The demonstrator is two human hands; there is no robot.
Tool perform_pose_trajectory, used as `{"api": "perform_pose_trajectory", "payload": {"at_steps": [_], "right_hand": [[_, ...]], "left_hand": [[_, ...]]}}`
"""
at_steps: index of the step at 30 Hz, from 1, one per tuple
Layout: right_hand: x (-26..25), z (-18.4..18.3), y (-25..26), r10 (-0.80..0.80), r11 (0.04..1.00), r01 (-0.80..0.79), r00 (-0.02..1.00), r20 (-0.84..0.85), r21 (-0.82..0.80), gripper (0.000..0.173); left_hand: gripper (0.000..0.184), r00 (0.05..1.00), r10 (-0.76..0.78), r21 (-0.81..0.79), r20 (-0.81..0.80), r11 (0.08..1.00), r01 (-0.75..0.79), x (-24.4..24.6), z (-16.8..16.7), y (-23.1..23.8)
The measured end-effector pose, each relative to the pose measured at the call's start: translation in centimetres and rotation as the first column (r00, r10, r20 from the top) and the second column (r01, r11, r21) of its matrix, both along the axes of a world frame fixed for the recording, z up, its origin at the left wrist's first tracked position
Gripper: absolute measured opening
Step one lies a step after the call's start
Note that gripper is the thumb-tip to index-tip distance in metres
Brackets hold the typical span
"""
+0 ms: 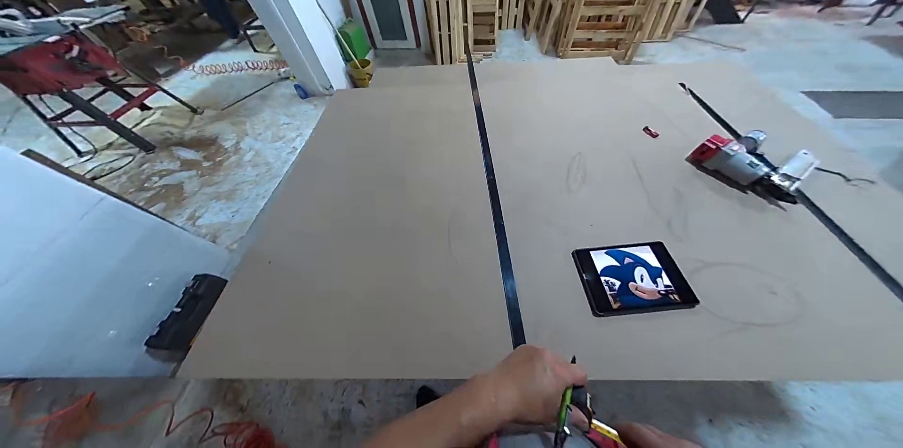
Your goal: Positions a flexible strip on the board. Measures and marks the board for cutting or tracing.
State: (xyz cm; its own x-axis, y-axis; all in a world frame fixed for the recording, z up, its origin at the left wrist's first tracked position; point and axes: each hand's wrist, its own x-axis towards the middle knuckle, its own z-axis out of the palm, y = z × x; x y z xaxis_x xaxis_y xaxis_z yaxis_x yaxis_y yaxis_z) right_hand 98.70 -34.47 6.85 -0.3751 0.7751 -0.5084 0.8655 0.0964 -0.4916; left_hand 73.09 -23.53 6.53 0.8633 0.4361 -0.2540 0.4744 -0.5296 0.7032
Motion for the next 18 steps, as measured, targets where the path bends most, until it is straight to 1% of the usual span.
{"api": "perform_pose_trajectory", "payload": {"at_steps": [5,9,11,14,18], "right_hand": [[2.2,-1.4,1.2,0.053,0.998,-0.052,0.999,0.013,-0.018,0.038],[1.4,-2.7,3.0,0.134,0.99,-0.133,0.991,0.023,-0.046,0.04],[0.6,-3.0,3.5,0.172,0.984,-0.173,0.985,-0.021,-0.036,0.039],[-0.3,-3.5,3.9,0.226,0.974,-0.222,0.966,-0.124,0.045,0.035],[-1.1,-4.5,4.6,0.259,0.965,-0.259,0.947,-0.191,0.028,0.035]], "left_hand": [[0.039,0.994,0.075,-0.035,-0.078,0.996,-0.078,0.3,-0.4,-0.6],[0.041,0.987,0.14,-0.031,-0.078,0.989,-0.143,0.6,-0.7,-1.6],[0.042,0.982,0.169,-0.031,-0.084,0.985,-0.172,0.7,-0.6,-2.2],[0.043,0.966,0.231,-0.026,-0.119,0.971,-0.236,0.4,-0.6,-3.1],[0.045,0.904,0.388,-0.011,-0.181,0.918,-0.396,-1.0,-1.8,-4.6]]}}
